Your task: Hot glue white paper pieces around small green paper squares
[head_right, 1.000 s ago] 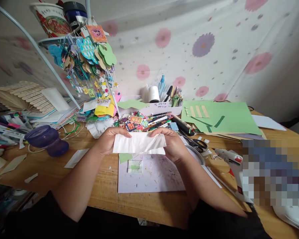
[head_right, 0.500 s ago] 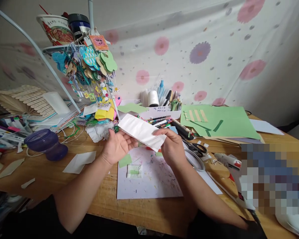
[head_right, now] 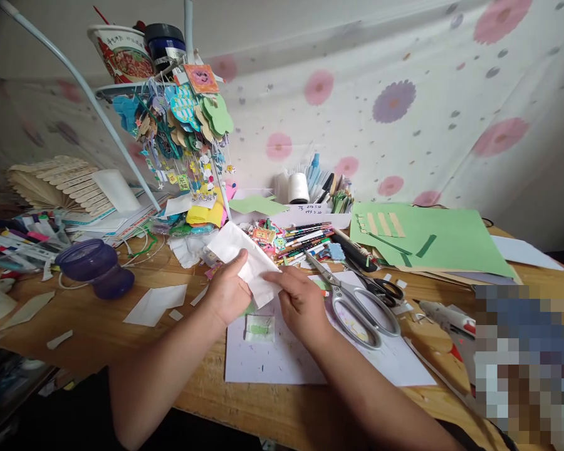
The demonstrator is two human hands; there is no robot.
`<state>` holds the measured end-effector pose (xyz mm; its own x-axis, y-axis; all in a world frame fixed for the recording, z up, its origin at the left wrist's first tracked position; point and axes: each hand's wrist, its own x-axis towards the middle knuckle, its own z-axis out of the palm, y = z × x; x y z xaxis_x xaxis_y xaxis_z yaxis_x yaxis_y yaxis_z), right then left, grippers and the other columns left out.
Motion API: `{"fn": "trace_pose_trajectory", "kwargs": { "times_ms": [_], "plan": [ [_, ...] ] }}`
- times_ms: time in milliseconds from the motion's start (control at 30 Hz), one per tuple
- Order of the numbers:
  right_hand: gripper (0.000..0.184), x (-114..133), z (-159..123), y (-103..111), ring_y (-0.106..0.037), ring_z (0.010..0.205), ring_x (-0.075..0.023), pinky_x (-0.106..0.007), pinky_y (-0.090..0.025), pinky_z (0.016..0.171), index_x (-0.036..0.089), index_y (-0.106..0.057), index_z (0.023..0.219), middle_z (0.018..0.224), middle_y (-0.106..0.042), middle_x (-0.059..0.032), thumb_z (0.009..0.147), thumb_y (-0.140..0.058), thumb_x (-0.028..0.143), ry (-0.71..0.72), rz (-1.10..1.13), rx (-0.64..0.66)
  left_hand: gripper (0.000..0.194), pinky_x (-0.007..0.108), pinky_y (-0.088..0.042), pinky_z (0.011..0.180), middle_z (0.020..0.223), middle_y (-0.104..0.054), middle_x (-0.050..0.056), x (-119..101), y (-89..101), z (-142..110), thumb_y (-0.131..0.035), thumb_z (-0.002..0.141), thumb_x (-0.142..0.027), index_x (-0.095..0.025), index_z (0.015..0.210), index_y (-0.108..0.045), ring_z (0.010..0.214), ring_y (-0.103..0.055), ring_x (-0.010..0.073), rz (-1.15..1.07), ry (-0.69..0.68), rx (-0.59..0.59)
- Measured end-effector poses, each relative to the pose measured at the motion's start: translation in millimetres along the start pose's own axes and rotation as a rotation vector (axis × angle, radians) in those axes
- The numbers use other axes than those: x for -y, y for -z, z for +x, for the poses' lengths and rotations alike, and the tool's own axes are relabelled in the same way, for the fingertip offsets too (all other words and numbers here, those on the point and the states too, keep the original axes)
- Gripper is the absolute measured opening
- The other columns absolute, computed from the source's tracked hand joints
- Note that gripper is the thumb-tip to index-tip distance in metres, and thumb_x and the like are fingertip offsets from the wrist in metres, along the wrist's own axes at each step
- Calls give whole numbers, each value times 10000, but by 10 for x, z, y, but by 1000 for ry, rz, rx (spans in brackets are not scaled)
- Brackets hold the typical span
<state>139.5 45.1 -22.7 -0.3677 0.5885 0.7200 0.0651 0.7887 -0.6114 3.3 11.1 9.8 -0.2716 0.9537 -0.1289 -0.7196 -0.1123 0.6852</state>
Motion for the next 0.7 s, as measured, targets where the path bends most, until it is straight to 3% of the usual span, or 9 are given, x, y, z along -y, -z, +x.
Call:
{"fn": "trace_pose_trajectory", "kwargs": {
  "times_ms": [167,233,300,333,400,467,700],
  "plan": [
    [325,21,60,141,-672,858,-216,-347,-534,762,244,-712,1014,937,-722,-56,781,-520,124,8,37,45,319,389,-509,929,966,-746,72,-126,83,85,-769,710,-335,-172,970,-681,1000,-670,248,-30,-27,-14],
    [289,-37,95,333,-676,857,-223,-350,-534,766,221,-688,1027,981,-716,-75,795,-518,187,-99,-55,-22,339,373,-516,923,990,-742,64,-179,115,129,-769,718,-299,-180,1019,-666,1000,-667,225,-32,-64,-60],
    [286,-130,91,573,-675,816,-224,-340,-519,729,194,-681,1012,968,-713,-94,813,-476,208,-311,-326,-54,348,363,-526,908,990,-741,41,-218,132,160,-778,709,-263,-204,1030,-657,982,-672,209,-49,-82,-112],
    [298,-178,71,690,-674,815,-234,-345,-502,728,184,-682,1013,972,-716,-102,804,-470,194,-433,-534,27,351,358,-532,895,987,-741,31,-228,137,169,-784,703,-256,-213,1027,-657,959,-678,201,-64,-78,-120],
    [333,-260,4,872,-672,842,-277,-367,-468,717,175,-683,1046,991,-717,-128,790,-470,184,-619,-886,352,335,344,-546,855,950,-742,21,-229,148,176,-795,694,-260,-207,997,-663,884,-690,184,-89,-56,-99],
    [354,-303,-68,955,-669,874,-327,-381,-448,695,160,-685,1077,1014,-714,-167,776,-509,220,-687,-990,484,308,330,-556,813,873,-741,17,-213,163,177,-809,681,-271,-186,941,-668,802,-694,170,-97,-39,-55],
    [623,-276,-116,971,-672,898,-325,-354,-446,689,117,-562,1309,1047,-715,-178,711,-586,289,-768,-1004,448,298,299,-556,779,782,-741,26,-205,190,191,-838,641,-278,-166,854,-663,764,-710,179,-53,-74,7]
  ]
}}
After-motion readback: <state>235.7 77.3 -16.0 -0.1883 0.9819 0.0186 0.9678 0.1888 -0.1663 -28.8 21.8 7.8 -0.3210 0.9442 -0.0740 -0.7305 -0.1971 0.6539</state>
